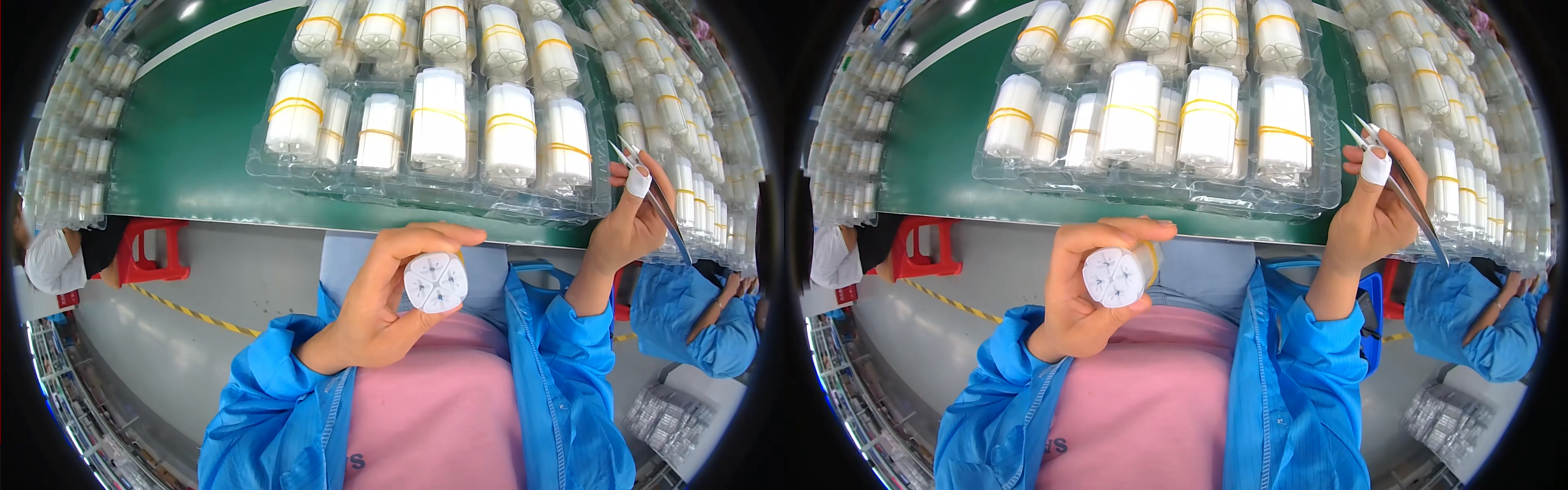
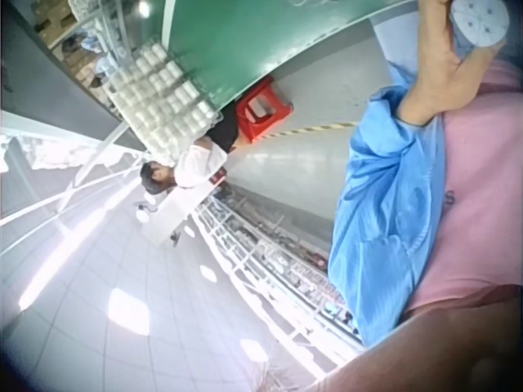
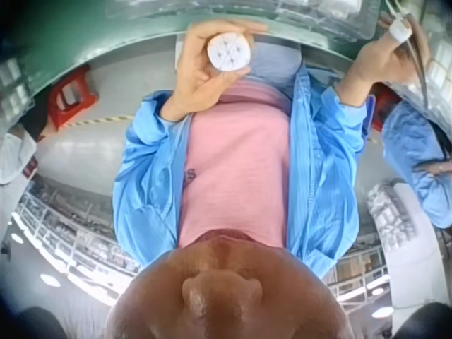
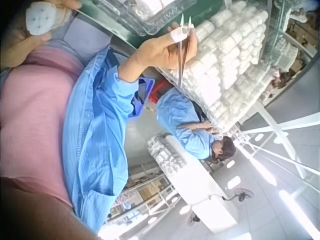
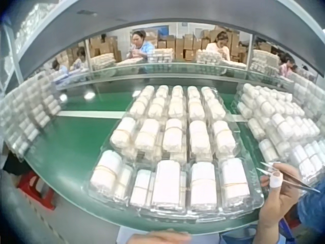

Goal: Assemble small white wick components into plastic cylindrical housings using tweezers on an industrial assembly line.

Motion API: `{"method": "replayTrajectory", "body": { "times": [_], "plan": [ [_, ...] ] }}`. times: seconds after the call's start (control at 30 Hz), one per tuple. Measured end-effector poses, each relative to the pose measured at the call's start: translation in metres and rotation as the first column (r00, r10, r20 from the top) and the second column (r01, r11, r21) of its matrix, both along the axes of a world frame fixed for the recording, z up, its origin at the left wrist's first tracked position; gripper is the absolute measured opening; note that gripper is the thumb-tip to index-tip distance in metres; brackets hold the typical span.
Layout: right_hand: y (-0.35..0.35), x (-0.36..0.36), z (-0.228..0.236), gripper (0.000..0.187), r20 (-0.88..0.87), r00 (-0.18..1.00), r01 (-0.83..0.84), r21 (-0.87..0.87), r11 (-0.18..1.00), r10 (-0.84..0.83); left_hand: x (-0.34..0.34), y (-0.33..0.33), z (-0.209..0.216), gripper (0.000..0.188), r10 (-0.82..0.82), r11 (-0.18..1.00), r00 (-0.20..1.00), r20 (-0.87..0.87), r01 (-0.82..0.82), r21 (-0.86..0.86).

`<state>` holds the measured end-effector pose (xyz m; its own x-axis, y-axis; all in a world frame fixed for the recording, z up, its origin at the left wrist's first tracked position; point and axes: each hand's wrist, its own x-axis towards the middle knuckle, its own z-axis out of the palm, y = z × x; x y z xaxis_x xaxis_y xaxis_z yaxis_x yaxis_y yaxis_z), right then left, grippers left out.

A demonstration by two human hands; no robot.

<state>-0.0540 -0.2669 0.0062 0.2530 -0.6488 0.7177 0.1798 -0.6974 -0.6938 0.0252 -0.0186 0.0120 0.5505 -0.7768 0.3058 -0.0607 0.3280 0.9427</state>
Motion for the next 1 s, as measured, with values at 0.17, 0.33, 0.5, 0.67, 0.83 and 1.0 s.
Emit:
{"method": "replayTrajectory", "body": {
  "times": [0.17,0.33,0.5,0.67,0.83,1.0],
  "plan": [
    [-0.001,0.002,0.001,0.021,-0.006,1.000,-0.001,-0.002,1.000,0.001,0.003,0.001,-0.002,0.045,0.003,1.000,0.998,0.067,-0.001,-0.021],
    [0.000,0.003,0.001,0.021,0.009,1.000,-0.004,0.023,1.000,0.004,0.006,0.002,-0.003,0.044,0.020,0.999,0.990,0.142,-0.016,-0.027],
    [-0.001,0.003,-0.001,0.023,0.031,0.999,-0.027,0.023,0.999,0.027,0.007,0.002,-0.001,0.042,0.040,0.999,0.978,0.205,-0.038,-0.011],
    [-0.001,0.003,-0.002,0.023,0.031,0.999,-0.039,0.025,0.999,0.038,0.007,0.003,-0.002,0.042,0.044,0.999,0.970,0.241,-0.043,-0.011],
    [0.002,0.005,0.002,0.023,-0.016,1.000,-0.019,0.050,0.999,0.019,0.009,0.003,0.001,0.044,0.046,0.999,0.957,0.288,-0.045,-0.011],
    [0.003,0.002,0.003,0.021,-0.061,0.996,-0.056,0.113,0.992,0.063,0.017,0.025,0.035,0.063,0.089,0.994,0.976,0.201,-0.099,0.043]
  ]
}}
